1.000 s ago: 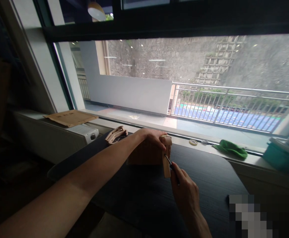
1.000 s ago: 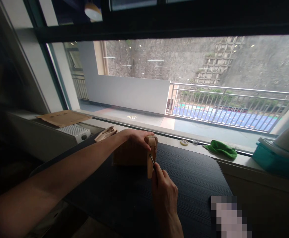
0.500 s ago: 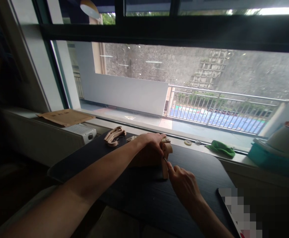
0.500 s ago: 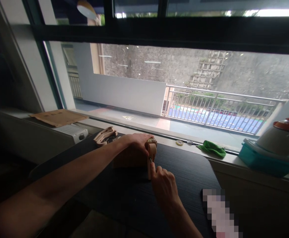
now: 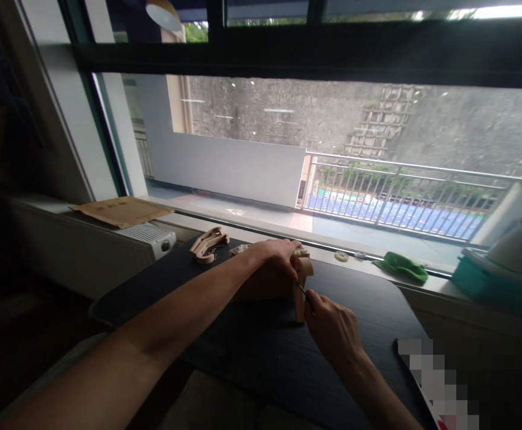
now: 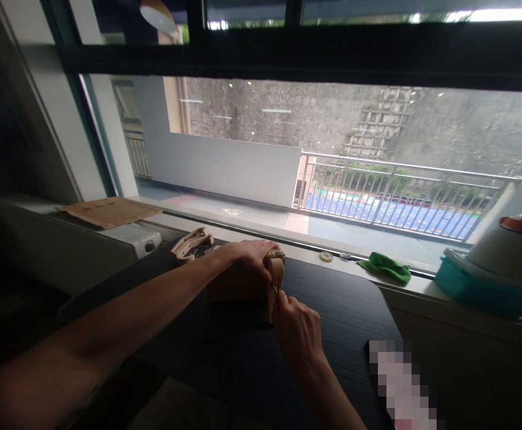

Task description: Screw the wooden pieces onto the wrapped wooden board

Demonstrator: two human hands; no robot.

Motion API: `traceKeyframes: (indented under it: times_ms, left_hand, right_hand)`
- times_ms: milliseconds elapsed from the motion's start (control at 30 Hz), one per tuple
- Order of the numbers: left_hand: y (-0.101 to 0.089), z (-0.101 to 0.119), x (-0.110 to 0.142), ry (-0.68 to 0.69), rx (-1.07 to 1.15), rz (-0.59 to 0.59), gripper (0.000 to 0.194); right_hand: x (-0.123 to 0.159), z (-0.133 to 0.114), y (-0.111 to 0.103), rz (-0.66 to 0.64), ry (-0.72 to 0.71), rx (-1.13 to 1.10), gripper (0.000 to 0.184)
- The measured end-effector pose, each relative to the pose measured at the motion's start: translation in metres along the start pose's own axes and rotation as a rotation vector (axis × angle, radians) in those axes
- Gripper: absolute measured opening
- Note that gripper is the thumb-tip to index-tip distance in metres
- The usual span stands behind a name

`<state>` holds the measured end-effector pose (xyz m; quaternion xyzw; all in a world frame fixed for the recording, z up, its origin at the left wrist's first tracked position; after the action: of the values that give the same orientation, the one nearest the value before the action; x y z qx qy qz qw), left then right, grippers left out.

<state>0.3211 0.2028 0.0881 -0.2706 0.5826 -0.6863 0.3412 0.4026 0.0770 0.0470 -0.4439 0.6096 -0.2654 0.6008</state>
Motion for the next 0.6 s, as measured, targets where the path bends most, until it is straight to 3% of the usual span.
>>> traceKeyframes:
  times_ms: [133,400,600]
  left_hand:
    - [-0.001,0.000,0.001,-0.004,0.002,0.014,0.091]
    - [0.001,-0.003,0.000,-0.005,-0.003,0.039,0.094]
    - [0.000,-0.002,-0.001,0.016,-0.002,0.031,0.092]
  right_hand:
    - [-0.003,-0.004,0.001,-0.018,-0.032,0.019,0.022]
    - [-0.003,0.025,0.012,-0.025,0.153,-0.102,0.037]
    - [-0.006,0.005,-0.002,-0.040,0.062,-0.014,0.025]
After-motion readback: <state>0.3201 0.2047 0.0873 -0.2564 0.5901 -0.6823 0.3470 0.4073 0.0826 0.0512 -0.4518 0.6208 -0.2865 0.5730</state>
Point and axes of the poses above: each hand's wrist, its own x-axis away from the middle knuckle, its own y-axis out of the palm, z = x × y, the point moved 9 cm from there along -x, towards the middle knuckle, and after that the axes turned 8 degrees about z, right-handed, at the moved point
